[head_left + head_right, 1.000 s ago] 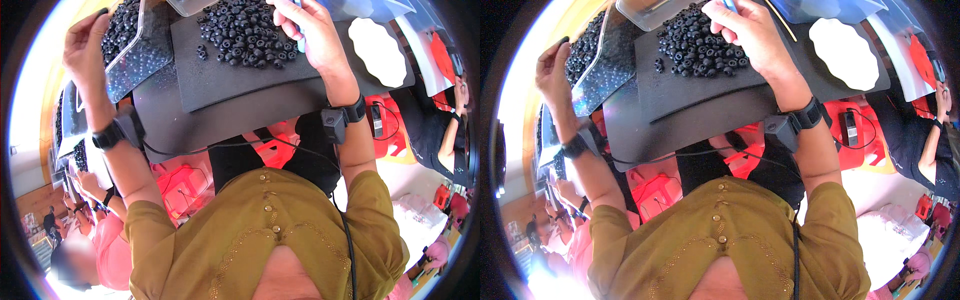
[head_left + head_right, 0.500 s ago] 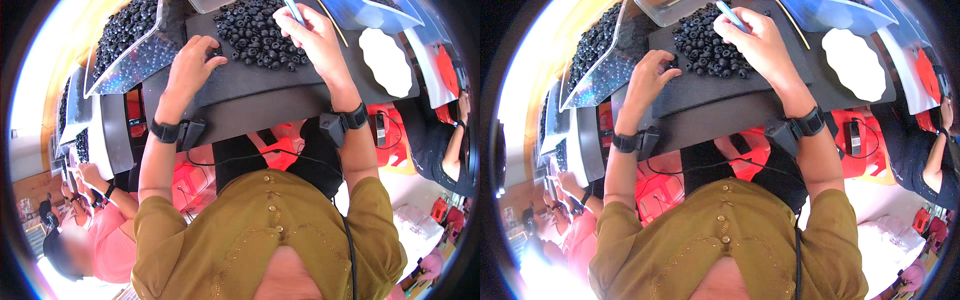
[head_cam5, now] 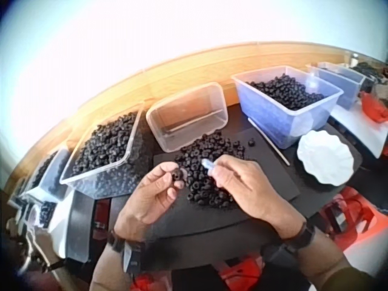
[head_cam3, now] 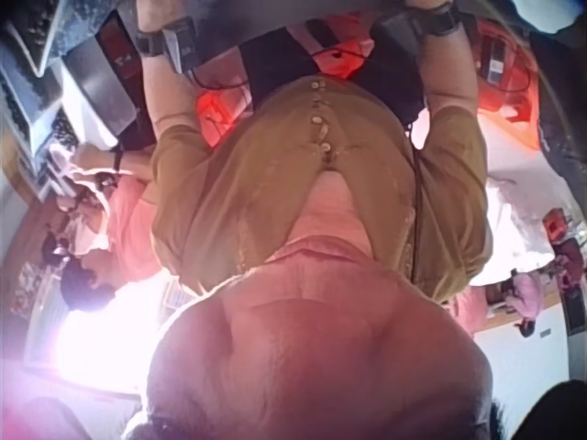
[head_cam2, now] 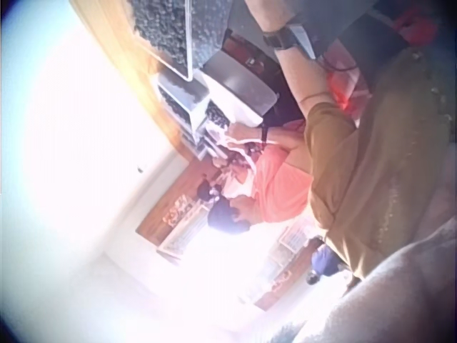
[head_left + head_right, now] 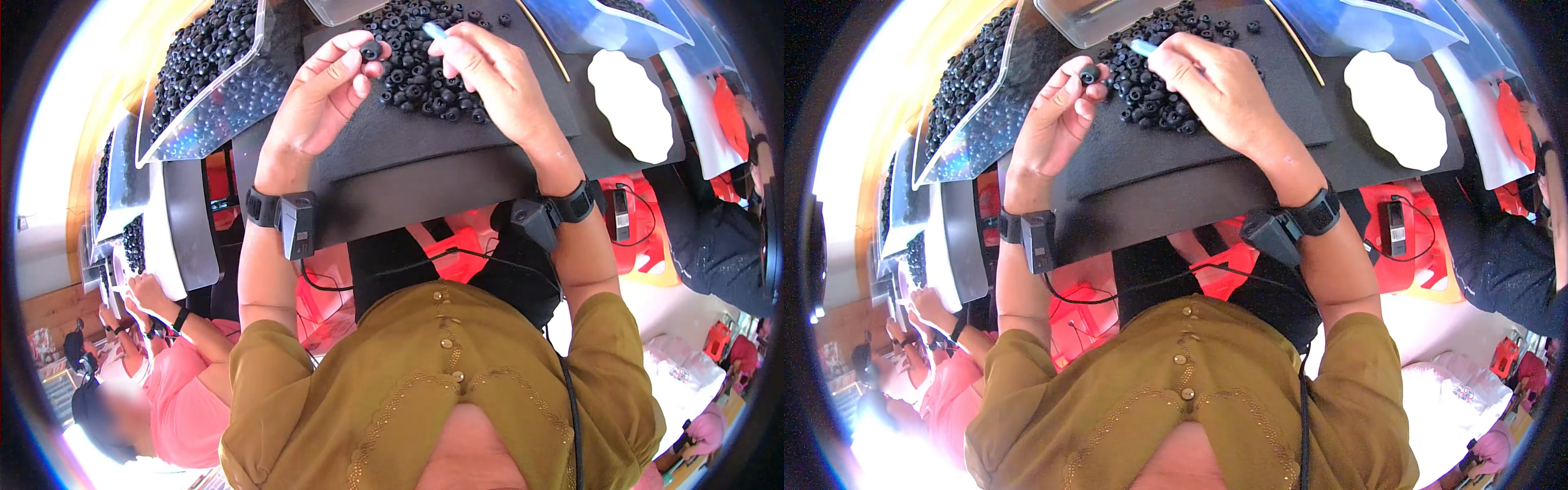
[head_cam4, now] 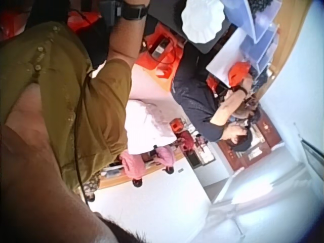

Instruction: Sort small black rubber or plastic components using a pen-like tool and hands.

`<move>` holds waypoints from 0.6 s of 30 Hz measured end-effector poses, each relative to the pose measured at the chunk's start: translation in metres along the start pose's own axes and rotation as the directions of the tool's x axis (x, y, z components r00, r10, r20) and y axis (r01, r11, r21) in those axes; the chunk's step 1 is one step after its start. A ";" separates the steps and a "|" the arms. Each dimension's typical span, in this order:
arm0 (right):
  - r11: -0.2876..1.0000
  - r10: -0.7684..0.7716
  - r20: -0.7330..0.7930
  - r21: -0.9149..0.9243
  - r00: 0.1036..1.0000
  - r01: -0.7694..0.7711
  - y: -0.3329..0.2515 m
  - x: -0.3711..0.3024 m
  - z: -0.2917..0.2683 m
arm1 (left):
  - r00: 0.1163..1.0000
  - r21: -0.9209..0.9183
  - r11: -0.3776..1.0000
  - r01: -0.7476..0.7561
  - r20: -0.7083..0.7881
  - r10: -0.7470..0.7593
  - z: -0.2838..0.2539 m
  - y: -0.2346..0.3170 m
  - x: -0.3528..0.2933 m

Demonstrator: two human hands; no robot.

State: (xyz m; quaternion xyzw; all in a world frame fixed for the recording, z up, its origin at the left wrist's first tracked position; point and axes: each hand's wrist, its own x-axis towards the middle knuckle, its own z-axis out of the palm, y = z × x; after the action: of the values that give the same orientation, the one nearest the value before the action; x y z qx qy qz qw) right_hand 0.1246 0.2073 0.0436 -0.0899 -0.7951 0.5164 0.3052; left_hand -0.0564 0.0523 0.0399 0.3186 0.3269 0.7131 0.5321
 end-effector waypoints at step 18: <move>0.941 -0.218 0.056 -0.253 0.974 0.225 0.004 -0.002 0.006 | 0.999 -0.394 0.919 0.023 0.047 -0.005 0.005 -0.031 0.002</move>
State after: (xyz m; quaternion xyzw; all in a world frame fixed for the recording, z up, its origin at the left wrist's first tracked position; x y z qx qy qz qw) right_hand 0.1215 0.2036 0.0378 -0.0318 -0.8646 0.3723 0.3359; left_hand -0.0358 0.0615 0.0183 0.2186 0.1671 0.7531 0.5976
